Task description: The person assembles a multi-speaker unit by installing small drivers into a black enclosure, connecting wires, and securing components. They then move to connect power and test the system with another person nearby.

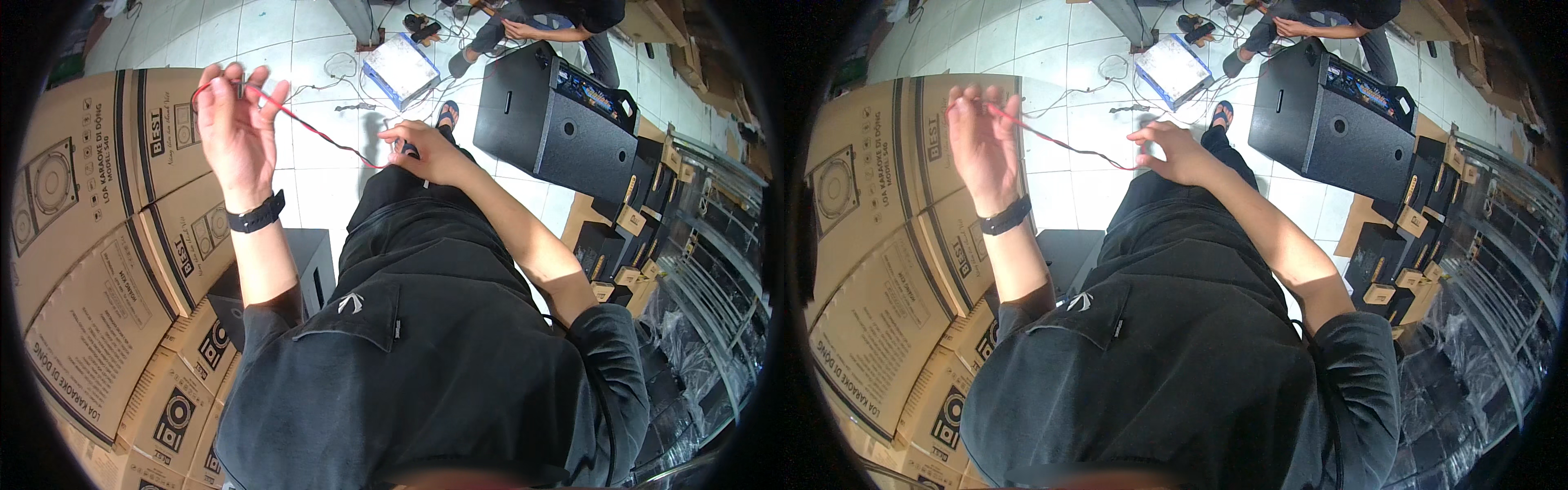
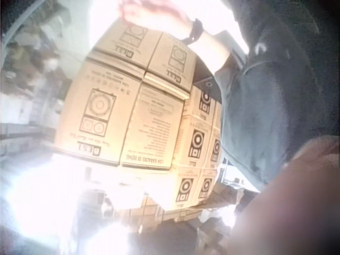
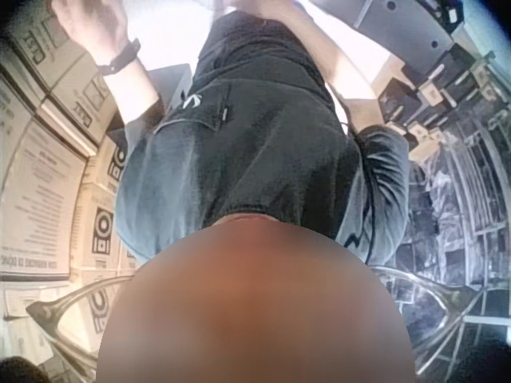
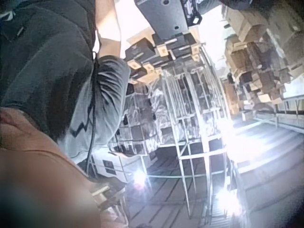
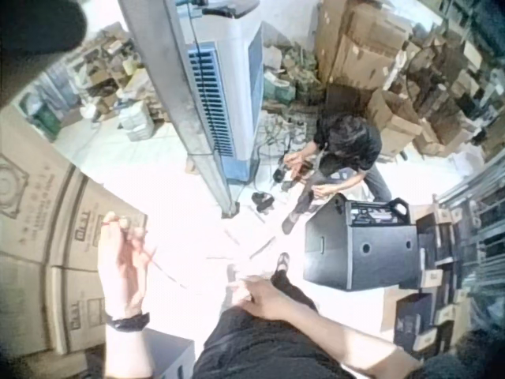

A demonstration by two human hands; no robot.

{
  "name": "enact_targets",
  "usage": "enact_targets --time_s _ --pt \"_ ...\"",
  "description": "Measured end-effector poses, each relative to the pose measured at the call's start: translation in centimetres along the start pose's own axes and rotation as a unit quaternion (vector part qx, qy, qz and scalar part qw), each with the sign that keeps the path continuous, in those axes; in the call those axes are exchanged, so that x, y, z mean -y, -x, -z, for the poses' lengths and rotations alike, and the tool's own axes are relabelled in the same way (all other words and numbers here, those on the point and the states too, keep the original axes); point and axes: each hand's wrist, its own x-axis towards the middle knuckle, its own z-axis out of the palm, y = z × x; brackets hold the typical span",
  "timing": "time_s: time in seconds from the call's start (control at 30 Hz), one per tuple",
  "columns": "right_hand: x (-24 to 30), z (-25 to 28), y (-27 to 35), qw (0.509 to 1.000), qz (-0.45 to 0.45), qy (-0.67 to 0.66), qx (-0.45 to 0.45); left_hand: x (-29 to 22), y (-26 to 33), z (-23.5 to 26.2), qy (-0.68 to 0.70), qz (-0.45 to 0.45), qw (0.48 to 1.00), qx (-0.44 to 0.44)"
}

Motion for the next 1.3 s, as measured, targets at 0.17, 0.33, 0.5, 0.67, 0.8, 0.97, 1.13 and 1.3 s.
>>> enact_targets --time_s 0.17,0.33,0.5,0.67,0.8,0.97,1.13,1.3 --pt "-0.1 -1.8 -1.3 0.993 -0.067 0.079 -0.053 -2.2 0.4 0.6 0.1 0.03 0.994 0.018" --pt "0.6 -4.4 -3.7 0.98 -0.033 0.142 -0.138 -3.7 1.4 -0.3 0.109 0.046 0.993 0.025" --pt "0.6 -5.4 -6.1 0.964 -0.047 0.081 -0.25 -4.7 2.0 -1.5 0.127 0.061 0.989 0.032" --pt "0.4 -3.9 -5.9 0.977 -0.094 0.022 -0.19 -5.3 2.7 -1.5 0.161 0.065 0.984 0.026" --pt "0.5 -4.4 -5.1 0.989 -0.079 0.009 -0.123 -5.5 2.7 -0.6 0.106 0.063 0.992 0.024" --pt "-2.8 -5.1 -0.7 0.99 -0.069 -0.029 -0.117 -3.3 3.4 0.6 -0.065 0.069 0.991 -0.096" --pt "-8.0 -3.3 6.5 0.976 -0.212 -0.037 -0.038 1.1 4.4 3.3 -0.169 0.132 0.954 -0.21" --pt "-12.0 -1.8 14.2 0.918 -0.379 -0.027 -0.118 6.4 4.5 6.9 -0.114 0.212 0.939 -0.247"
